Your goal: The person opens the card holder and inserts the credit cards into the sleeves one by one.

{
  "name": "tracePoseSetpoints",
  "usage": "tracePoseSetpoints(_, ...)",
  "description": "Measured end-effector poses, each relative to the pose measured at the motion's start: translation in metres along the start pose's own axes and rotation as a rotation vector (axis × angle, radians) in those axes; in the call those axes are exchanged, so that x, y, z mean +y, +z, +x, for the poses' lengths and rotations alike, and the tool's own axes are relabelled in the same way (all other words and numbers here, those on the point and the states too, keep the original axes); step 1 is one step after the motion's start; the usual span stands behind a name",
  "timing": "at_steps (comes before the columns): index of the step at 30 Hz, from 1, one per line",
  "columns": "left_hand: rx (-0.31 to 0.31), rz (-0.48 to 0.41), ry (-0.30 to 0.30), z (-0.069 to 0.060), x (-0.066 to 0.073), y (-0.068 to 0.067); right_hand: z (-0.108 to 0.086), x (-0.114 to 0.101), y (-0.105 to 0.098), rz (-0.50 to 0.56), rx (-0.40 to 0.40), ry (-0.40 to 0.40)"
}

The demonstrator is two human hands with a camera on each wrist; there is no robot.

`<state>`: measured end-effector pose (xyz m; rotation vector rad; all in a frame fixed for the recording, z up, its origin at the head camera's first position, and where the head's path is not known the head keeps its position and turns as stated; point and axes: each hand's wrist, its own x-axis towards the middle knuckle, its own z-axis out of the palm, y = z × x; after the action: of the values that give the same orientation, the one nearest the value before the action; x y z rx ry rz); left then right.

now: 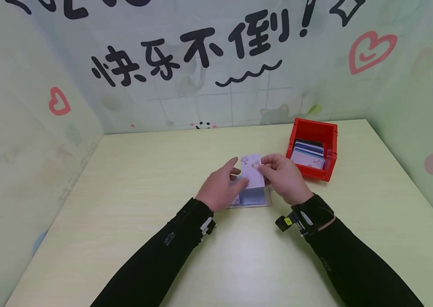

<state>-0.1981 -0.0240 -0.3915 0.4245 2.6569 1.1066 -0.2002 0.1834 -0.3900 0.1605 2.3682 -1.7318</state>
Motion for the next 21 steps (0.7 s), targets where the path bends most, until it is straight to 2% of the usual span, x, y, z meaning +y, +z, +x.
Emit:
tracePoseSetpoints(3,0.028,-0.055,-0.007,0.002,0.0,0.002,-0.001,0.002,0.005,0.001,-0.018,0.007)
tracePoseSetpoints(7,0.069,-0.085,-0.021,0.004,-0.001,0.003,-0.001,0.003,0.006,-0.012,-0.023,0.013)
tracePoseSetpoints(11,0.089,-0.108,-0.037,0.005,-0.004,0.0,0.0,0.003,0.005,-0.081,-0.03,0.014)
tracePoseSetpoints(15,0.1,-0.101,-0.055,0.002,-0.011,-0.002,0.0,0.005,0.002,-0.244,-0.052,-0.026)
tracePoseSetpoints(21,0.107,-0.029,-0.09,-0.002,-0.02,-0.003,-0.001,0.01,0.004,-0.562,-0.16,-0.076)
